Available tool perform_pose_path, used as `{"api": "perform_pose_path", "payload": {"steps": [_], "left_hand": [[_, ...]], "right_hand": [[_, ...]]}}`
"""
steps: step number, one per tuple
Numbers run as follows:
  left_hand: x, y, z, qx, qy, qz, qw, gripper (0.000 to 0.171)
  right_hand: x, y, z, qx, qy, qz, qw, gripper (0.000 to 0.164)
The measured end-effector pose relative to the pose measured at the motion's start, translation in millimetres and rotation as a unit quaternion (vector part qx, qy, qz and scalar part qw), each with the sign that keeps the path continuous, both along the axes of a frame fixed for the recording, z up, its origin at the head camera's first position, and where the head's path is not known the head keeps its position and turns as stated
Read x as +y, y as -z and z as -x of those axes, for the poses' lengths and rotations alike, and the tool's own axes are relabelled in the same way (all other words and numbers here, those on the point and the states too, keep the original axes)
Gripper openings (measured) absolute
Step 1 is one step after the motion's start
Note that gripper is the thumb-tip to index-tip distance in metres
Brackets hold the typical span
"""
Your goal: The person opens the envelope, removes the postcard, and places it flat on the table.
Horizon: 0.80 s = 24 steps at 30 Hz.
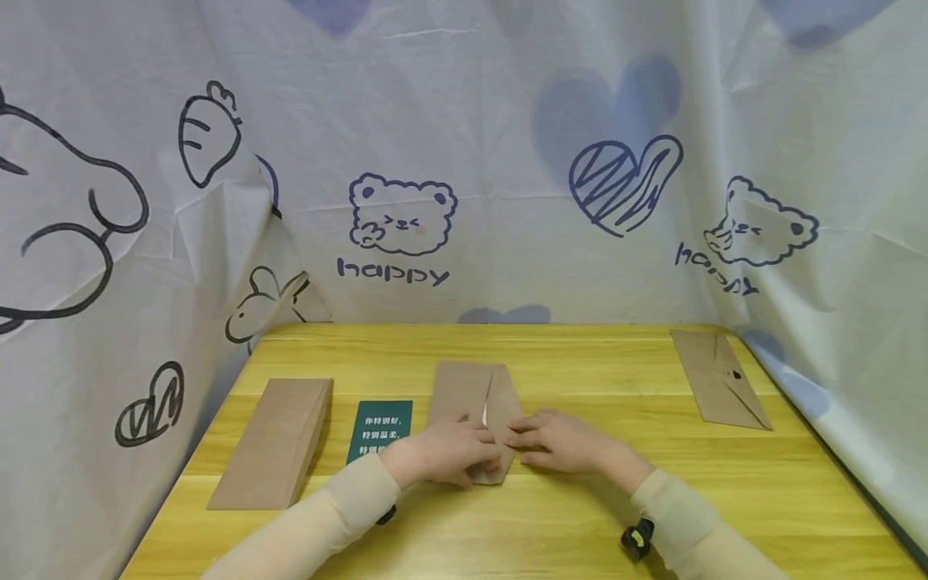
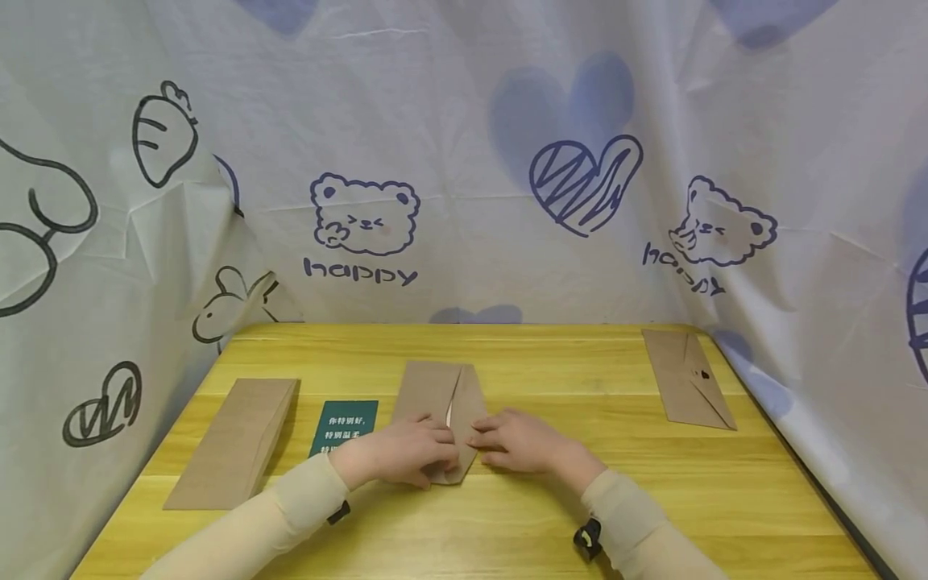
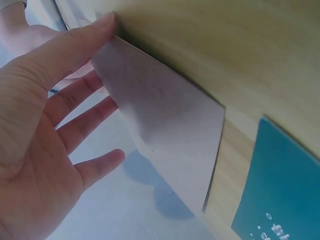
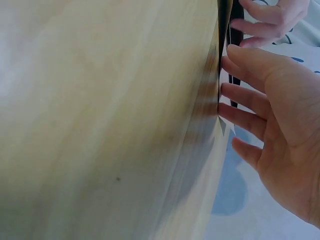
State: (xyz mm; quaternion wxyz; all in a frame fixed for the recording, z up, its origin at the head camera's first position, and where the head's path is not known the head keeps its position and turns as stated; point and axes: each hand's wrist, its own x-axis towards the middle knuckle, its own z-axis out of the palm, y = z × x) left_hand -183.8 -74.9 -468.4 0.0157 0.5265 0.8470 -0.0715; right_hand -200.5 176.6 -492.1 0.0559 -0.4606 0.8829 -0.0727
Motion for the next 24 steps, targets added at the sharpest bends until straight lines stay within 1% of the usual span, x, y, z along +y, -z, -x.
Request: {"api": "perform_pose_path", "payload": {"steps": [5, 9, 12, 19, 24], "left_hand": [[-1, 0.0, 0.4, 0.006, 0.002, 0.000, 1.0000, 0.035], [-2, 0.8, 0.9, 0.010, 0.007, -0.002, 0.9999, 0.035], [-3, 1.3, 1.1, 0.012, 0.011, -0.007, 0.9998, 0.034], [-4, 3.8, -0.4, 0.015, 0.010, -0.016, 0.9997, 0.031], [-4, 5.9, -0.2, 0.014, 0.010, -0.027, 0.9995, 0.031]], "right_hand": [[-4, -0.7, 8.3, 0.011, -0.019, 0.016, 1.000, 0.032], [-8, 2.3, 16.4, 0.026, -0.054, 0.050, 0.997, 0.025], [-10, 3.5, 21.7, 0.033, -0.079, 0.066, 0.994, 0.021], [-16, 3.2, 26.6, 0.037, -0.100, 0.071, 0.992, 0.019], [-18, 9.7, 30.1, 0.043, -0.102, 0.081, 0.991, 0.016]]}}
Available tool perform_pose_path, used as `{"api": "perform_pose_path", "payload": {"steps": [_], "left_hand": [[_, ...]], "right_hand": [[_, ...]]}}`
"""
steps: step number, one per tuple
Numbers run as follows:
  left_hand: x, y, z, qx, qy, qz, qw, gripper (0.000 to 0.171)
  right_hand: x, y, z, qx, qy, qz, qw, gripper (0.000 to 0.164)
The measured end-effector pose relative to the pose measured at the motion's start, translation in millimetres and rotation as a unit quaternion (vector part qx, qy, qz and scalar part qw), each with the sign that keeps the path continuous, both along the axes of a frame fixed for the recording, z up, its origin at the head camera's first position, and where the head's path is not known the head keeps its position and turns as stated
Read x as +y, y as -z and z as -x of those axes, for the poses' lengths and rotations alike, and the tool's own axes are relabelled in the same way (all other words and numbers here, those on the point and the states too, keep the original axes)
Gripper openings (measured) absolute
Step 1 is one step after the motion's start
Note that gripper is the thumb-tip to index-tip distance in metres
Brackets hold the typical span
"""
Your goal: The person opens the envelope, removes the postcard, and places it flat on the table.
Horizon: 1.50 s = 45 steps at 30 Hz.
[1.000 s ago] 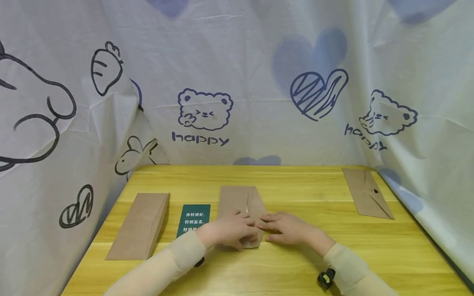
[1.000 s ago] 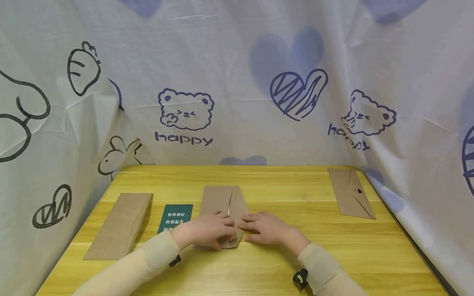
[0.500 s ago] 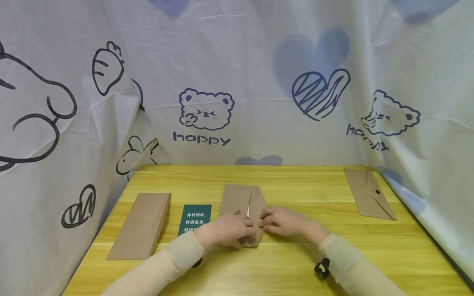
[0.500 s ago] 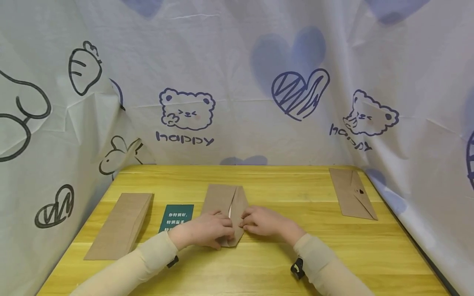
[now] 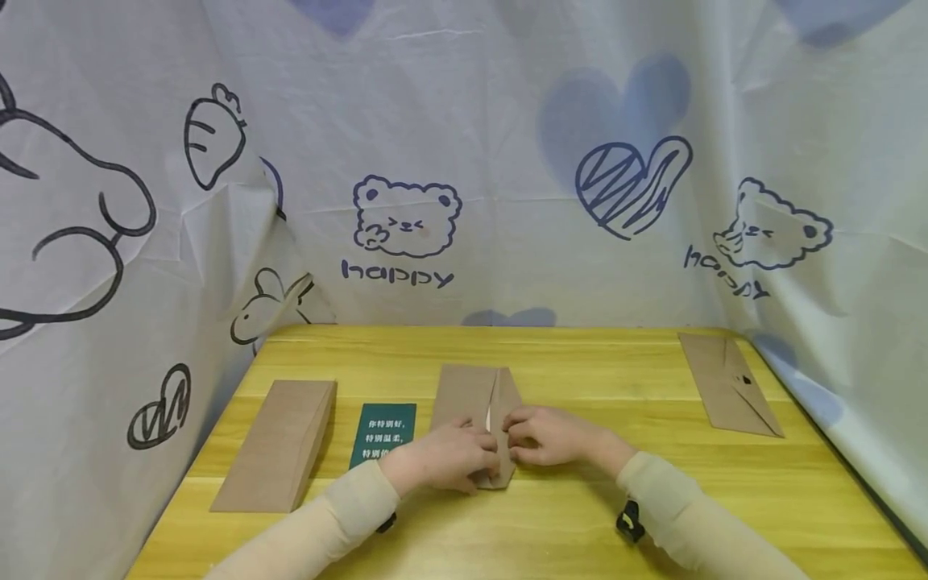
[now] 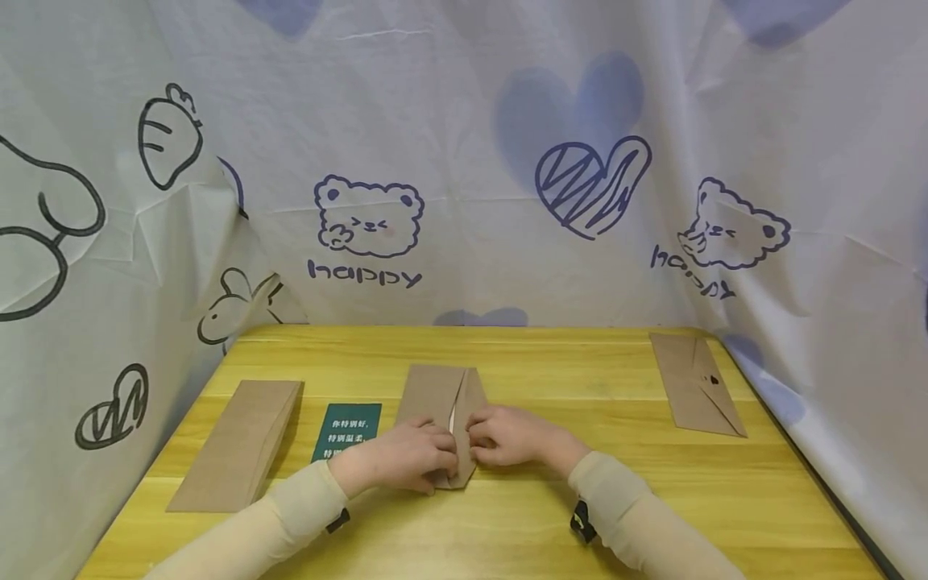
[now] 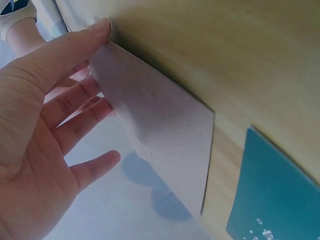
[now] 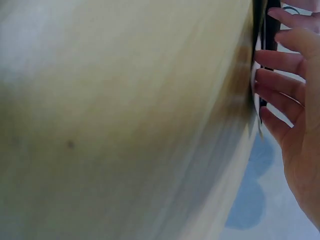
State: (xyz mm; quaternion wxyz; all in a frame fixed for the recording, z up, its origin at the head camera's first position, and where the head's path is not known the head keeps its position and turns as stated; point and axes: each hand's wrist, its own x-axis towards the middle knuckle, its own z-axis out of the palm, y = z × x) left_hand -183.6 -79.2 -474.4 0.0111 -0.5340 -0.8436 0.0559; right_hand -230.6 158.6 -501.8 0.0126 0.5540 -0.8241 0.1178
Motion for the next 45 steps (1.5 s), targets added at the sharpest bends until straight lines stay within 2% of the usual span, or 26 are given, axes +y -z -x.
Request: {"api": "perform_pose_path", "payload": {"steps": [4, 6, 12, 17, 28, 33, 36, 41, 45], "left_hand": [[0, 1.2, -1.8, 0.006, 0.002, 0.000, 1.0000, 0.029], [0, 1.9, -2.8, 0.009, 0.003, 0.000, 1.0000, 0.028], [-1, 2.9, -3.3, 0.003, 0.000, 0.001, 1.0000, 0.027], [-1, 1.4, -4.0, -0.005, -0.001, 0.002, 1.0000, 0.026], [-3, -1.1, -6.4, -0.010, -0.007, 0.003, 0.9999, 0.026], [-3, -0.4, -6.1, -0.018, -0.006, -0.002, 0.9998, 0.026], [-3, 1.5, -5.0, -0.015, -0.002, -0.008, 0.9999, 0.024], [-3, 4.5, -1.3, -0.049, 0.003, -0.022, 0.9985, 0.020], [-2, 6.5, 2.1, -0.092, 0.001, -0.023, 0.9955, 0.020]], "right_hand": [[2, 7.1, 1.7, 0.001, 0.004, 0.020, 1.000, 0.018], [2, 8.5, 2.4, -0.002, 0.001, 0.026, 1.000, 0.024], [-1, 8.1, 4.5, -0.005, -0.009, 0.009, 1.000, 0.038], [-3, 4.7, 3.6, -0.010, -0.004, -0.018, 1.000, 0.041], [-10, 6.1, 0.9, 0.009, 0.012, -0.076, 0.997, 0.046], [-10, 8.0, 1.5, 0.022, 0.017, -0.079, 0.996, 0.045], [-8, 8.6, 2.3, 0.034, 0.004, -0.069, 0.997, 0.043], [-2, 9.3, 3.2, 0.050, -0.015, -0.054, 0.997, 0.039], [0, 8.4, 2.4, 0.032, 0.001, -0.052, 0.998, 0.040]]}}
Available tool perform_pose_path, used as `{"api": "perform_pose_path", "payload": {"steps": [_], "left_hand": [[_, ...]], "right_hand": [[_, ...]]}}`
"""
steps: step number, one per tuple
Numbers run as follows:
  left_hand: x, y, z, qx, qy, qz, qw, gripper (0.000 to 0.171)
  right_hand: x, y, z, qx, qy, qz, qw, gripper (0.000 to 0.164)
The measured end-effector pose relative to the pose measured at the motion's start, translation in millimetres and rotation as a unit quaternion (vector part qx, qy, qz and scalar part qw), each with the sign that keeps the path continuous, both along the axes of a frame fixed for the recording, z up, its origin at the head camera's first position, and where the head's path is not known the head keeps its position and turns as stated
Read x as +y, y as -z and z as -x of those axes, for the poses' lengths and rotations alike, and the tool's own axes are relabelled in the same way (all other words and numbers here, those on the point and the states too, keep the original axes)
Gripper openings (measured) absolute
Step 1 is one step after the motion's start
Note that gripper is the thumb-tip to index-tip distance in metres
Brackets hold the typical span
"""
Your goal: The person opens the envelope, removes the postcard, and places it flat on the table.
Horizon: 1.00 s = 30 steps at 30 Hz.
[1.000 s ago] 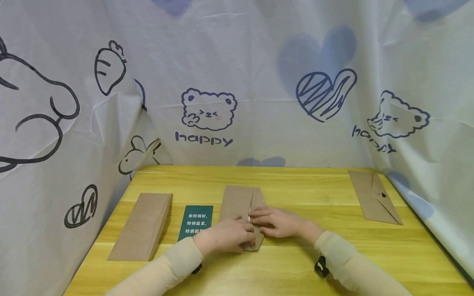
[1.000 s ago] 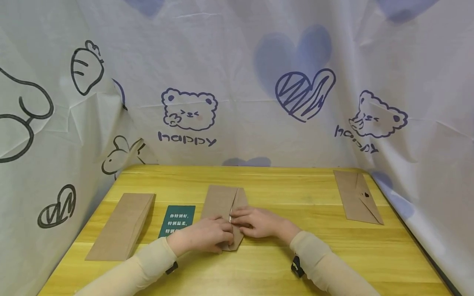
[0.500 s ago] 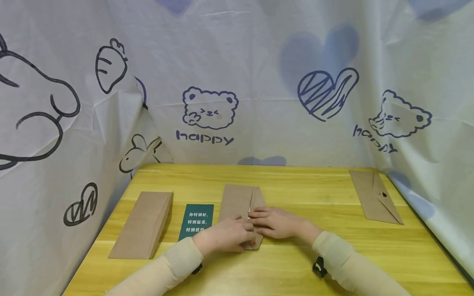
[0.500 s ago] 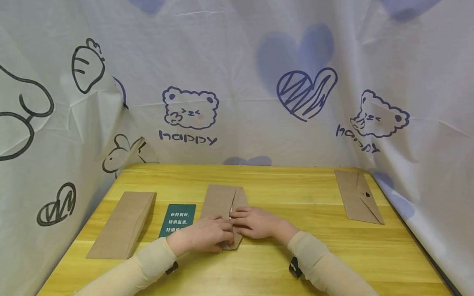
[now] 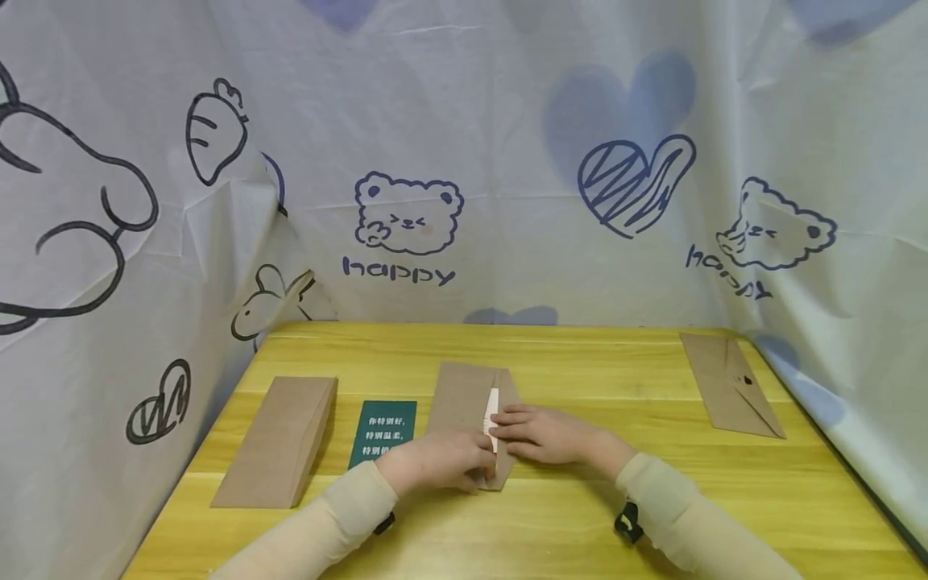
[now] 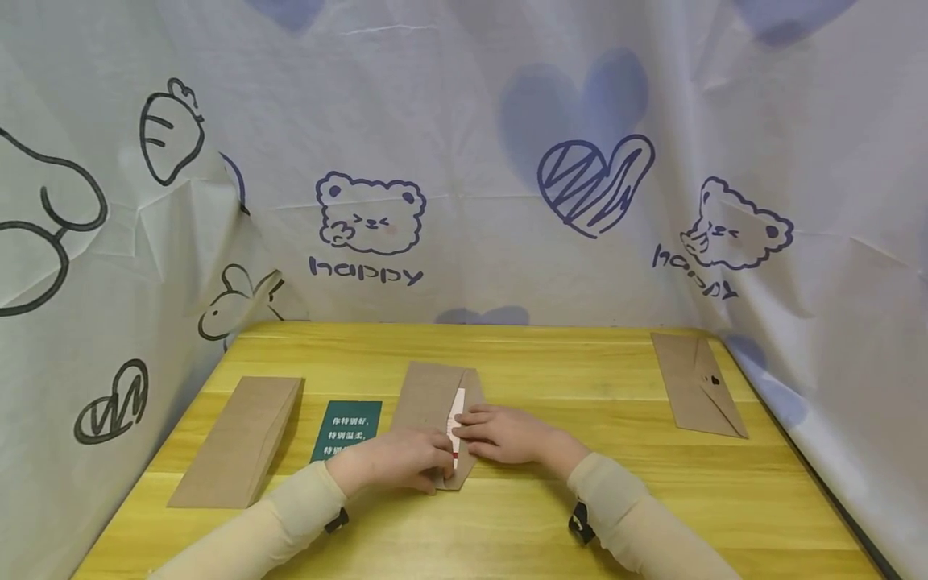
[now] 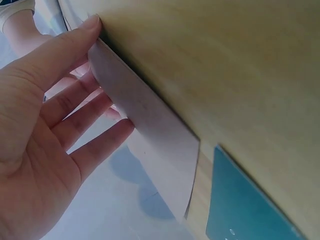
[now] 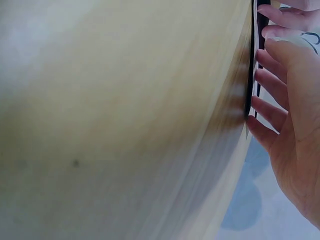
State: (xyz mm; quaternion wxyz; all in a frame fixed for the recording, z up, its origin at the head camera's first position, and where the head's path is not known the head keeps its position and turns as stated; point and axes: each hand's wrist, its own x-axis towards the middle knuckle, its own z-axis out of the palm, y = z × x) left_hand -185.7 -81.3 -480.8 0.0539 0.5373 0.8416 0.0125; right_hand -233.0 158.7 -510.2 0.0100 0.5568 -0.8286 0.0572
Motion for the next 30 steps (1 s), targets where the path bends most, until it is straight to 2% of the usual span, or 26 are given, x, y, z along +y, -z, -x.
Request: {"api": "perform_pose_path", "payload": {"steps": [6, 14, 20, 24, 30], "left_hand": [[0, 0.3, 1.1, -0.017, -0.002, -0.002, 0.9999, 0.020], [-1, 1.1, -0.5, -0.018, -0.001, -0.019, 0.9997, 0.018], [0, -0.5, -1.8, -0.011, -0.002, -0.020, 0.9997, 0.017], [0, -1.6, -2.2, -0.012, -0.010, -0.015, 0.9998, 0.016], [-1, -0.5, -1.5, -0.016, -0.014, -0.019, 0.9996, 0.017]], "right_hand": [[4, -4.3, -4.2, -0.022, 0.020, 0.003, 1.000, 0.040], [14, -3.3, -3.2, -0.015, 0.040, 0.003, 0.999, 0.039], [25, -6.9, -2.4, -0.022, 0.083, 0.002, 0.996, 0.037], [26, -8.0, -4.0, 0.003, 0.094, 0.004, 0.996, 0.039], [14, -12.1, -9.8, 0.043, 0.066, 0.012, 0.997, 0.043]]}}
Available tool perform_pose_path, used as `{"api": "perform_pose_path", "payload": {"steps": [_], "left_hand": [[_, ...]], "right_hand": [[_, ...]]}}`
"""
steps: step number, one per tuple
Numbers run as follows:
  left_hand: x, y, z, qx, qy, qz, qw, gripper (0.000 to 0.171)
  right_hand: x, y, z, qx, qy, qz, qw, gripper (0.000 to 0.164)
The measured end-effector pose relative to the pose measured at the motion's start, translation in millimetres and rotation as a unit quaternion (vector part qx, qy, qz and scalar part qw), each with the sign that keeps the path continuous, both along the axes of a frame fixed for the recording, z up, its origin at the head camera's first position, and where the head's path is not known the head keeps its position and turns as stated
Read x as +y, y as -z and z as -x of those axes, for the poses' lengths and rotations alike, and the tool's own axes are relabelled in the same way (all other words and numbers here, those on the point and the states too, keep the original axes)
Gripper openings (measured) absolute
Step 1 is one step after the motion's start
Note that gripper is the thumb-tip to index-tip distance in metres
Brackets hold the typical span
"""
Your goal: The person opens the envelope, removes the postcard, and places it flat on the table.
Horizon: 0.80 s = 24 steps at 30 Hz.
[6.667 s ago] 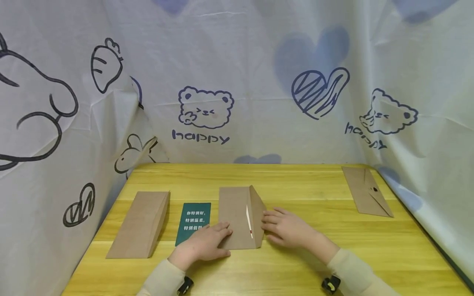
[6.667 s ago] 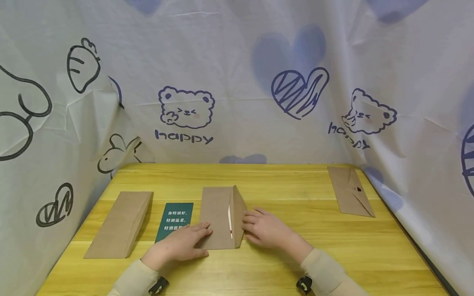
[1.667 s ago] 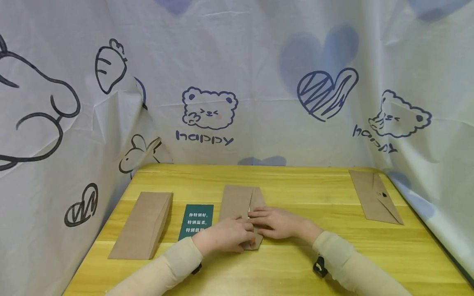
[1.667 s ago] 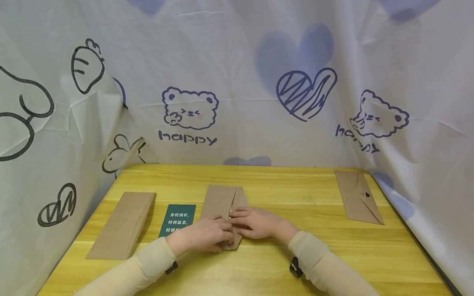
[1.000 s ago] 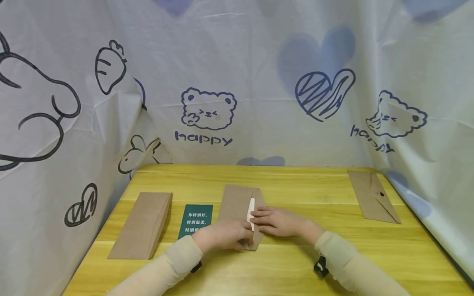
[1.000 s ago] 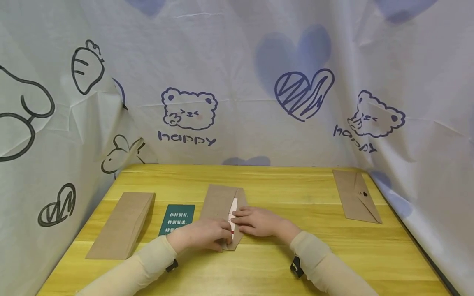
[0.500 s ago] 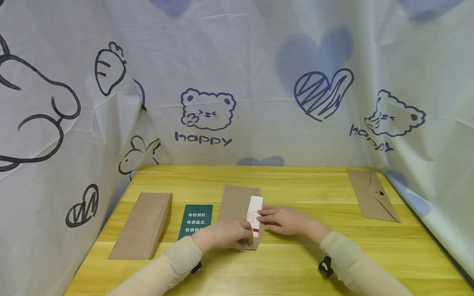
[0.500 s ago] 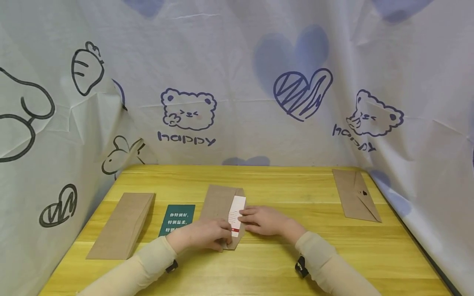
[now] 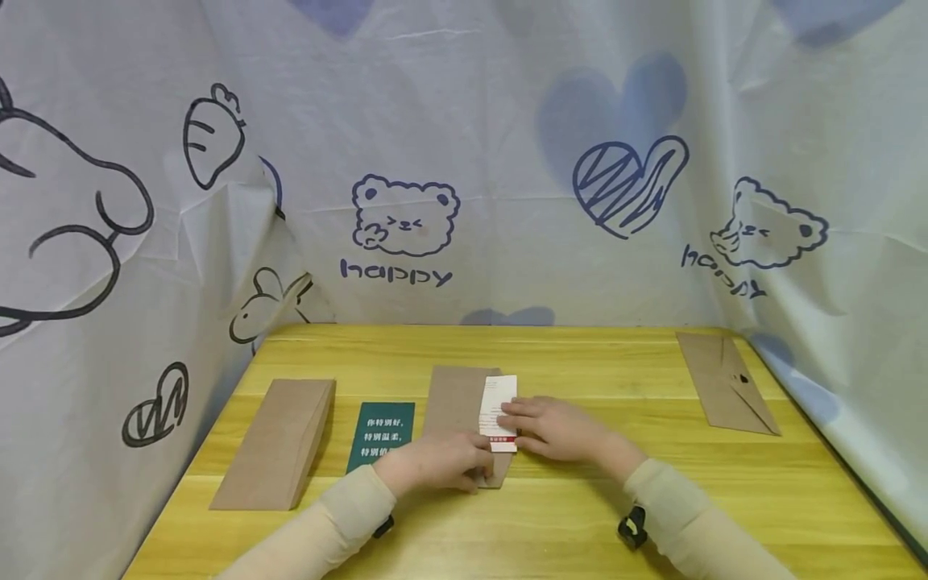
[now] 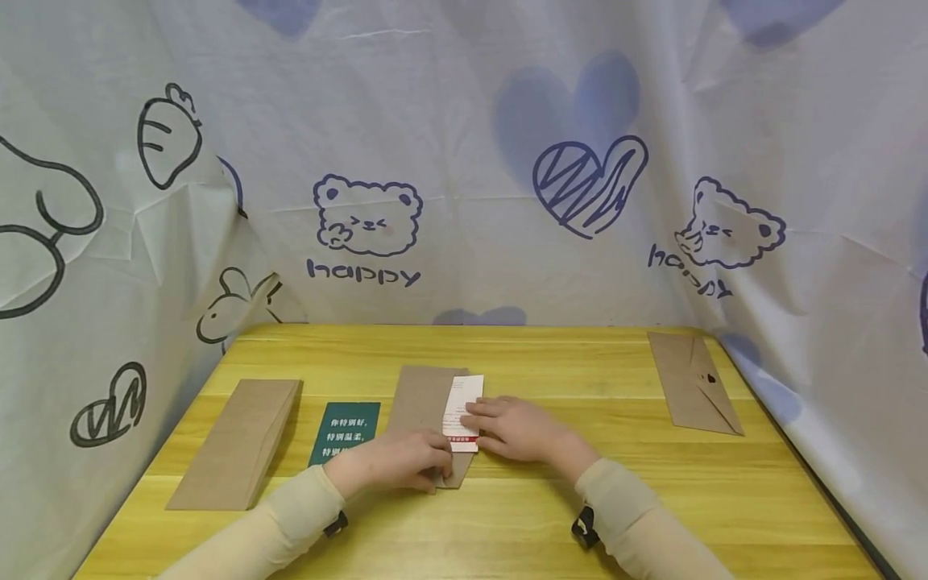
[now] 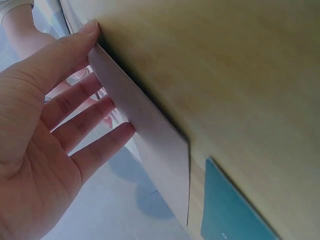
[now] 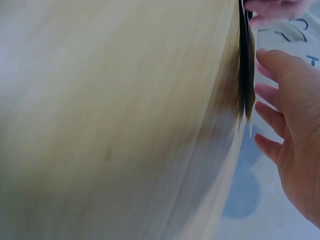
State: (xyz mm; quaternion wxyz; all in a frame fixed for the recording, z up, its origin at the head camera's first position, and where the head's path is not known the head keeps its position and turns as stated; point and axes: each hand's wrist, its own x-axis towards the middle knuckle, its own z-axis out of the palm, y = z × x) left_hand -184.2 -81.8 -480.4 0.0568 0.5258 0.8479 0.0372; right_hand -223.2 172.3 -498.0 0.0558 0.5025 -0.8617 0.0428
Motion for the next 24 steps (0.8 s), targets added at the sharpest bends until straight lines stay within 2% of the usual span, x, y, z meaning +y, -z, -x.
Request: {"api": "perform_pose_path", "payload": {"steps": [5, 11, 16, 24], "left_hand": [[-1, 3.2, -0.2, 0.009, 0.013, -0.009, 0.9998, 0.017], [-2, 4.7, -3.0, 0.018, 0.018, -0.017, 0.9995, 0.019], [-6, 2.9, -6.3, 0.012, -0.006, -0.024, 0.9996, 0.029], [-20, 5.2, -10.7, 0.011, -0.052, -0.018, 0.9984, 0.042]], "right_hand": [[-9, 0.4, -5.2, -0.016, 0.004, -0.033, 0.999, 0.042], [-12, 1.3, -6.5, -0.060, 0.015, -0.036, 0.997, 0.041], [-12, 2.0, -4.0, -0.095, 0.029, -0.021, 0.995, 0.041], [-9, 2.9, -2.3, -0.120, 0.035, -0.012, 0.992, 0.040]]}}
